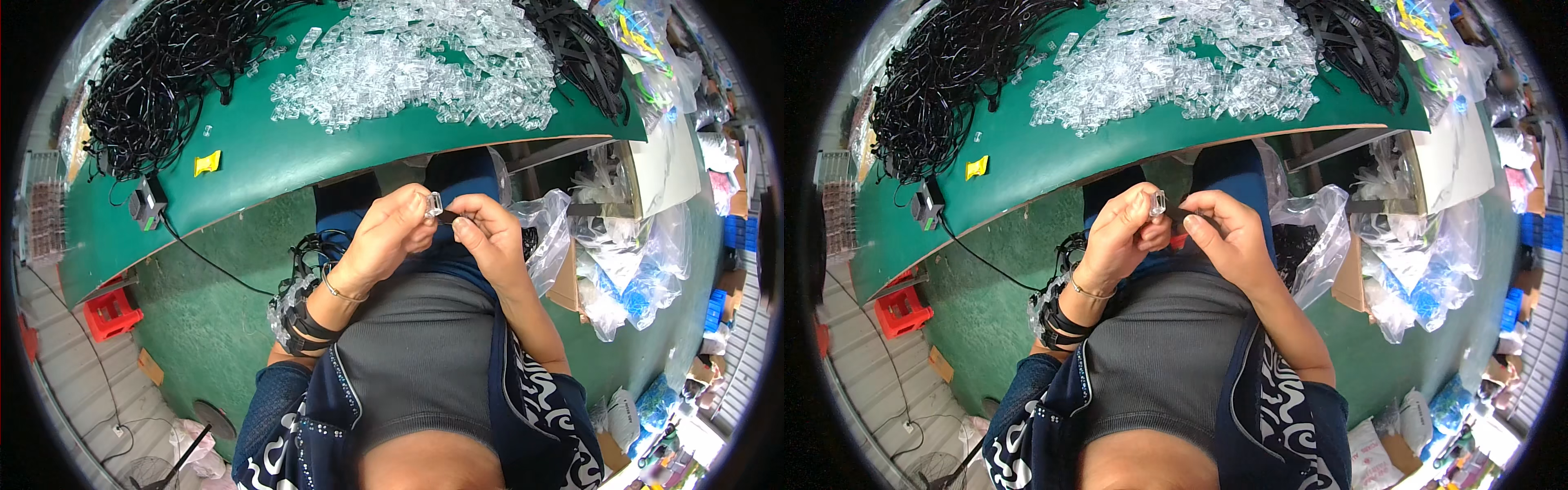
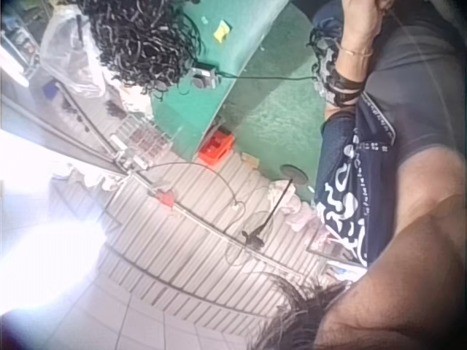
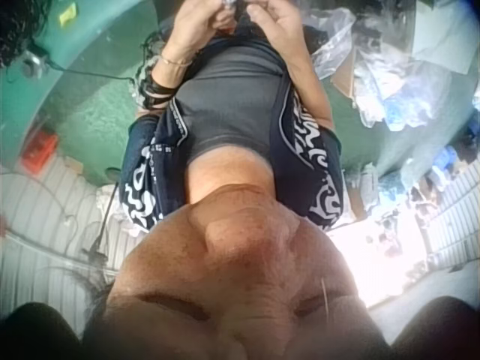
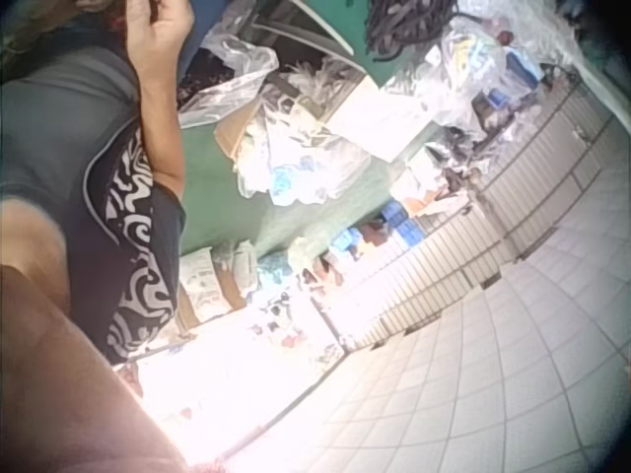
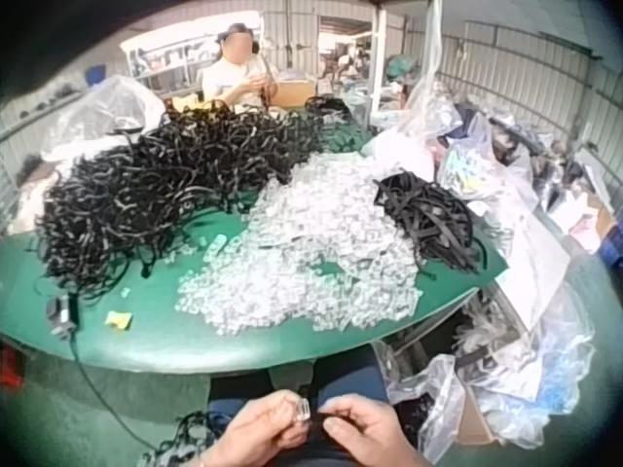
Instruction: Manually assembling small plastic clips onto black wire harnesses at a green workbench.
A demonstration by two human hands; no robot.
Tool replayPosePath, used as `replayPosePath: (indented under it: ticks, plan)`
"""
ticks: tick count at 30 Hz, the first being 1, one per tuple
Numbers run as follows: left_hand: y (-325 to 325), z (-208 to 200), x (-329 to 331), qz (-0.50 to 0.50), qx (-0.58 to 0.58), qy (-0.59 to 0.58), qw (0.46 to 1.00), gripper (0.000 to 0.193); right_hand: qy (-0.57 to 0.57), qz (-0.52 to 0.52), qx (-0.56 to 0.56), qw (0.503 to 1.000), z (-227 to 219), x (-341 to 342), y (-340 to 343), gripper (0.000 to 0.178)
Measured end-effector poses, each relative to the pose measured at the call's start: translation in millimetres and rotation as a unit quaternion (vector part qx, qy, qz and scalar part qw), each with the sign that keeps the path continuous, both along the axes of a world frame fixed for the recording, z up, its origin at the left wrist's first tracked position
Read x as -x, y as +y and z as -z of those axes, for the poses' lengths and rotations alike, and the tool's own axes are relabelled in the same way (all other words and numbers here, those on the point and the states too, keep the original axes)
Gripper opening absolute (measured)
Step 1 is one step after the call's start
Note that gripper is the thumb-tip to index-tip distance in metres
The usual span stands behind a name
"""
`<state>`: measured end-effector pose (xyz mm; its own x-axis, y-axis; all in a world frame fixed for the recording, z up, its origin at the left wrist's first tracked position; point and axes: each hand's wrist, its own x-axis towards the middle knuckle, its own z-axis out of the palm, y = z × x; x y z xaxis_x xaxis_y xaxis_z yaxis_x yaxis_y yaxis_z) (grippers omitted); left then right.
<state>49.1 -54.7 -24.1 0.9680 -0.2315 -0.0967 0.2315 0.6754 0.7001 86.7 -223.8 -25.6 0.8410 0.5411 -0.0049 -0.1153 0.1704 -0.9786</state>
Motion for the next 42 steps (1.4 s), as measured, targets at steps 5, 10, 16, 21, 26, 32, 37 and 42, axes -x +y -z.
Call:
replayPosePath:
  ticks: [5,10,16,21,26,32,37,42]
  plan:
    - [0,5,2,0.022,0.114,0.008,0.993,0.026,0.051,-0.008,-0.065,0.997,0,5,5,0.018]
    - [-3,8,5,0.047,0.161,0.008,0.986,0.025,0.053,-0.006,-0.083,0.995,1,6,4,0.019]
    - [-5,12,6,0.059,0.201,0.001,0.978,0.023,0.072,-0.005,-0.099,0.993,-2,7,2,0.016]
    - [-3,16,6,0.04,0.071,-0.021,0.996,0.021,0.056,0.002,-0.041,0.998,-7,4,-1,0.015]
    - [-8,9,5,0.075,0.026,-0.023,0.997,0.021,0.201,-0.04,-0.212,0.956,0,-4,-7,0.013]
    - [-2,7,4,0.027,-0.097,-0.014,0.995,0.022,-0.034,0.012,-0.032,0.999,-15,-4,-6,0.01]
    - [-1,4,2,0.019,-0.292,-0.061,0.954,0.02,-0.32,0.098,0.143,0.931,-12,-3,-3,0.009]
    - [1,0,0,0.015,-0.272,-0.08,0.959,0.015,-0.045,0.005,-0.144,0.989,0,-3,-9,0.013]
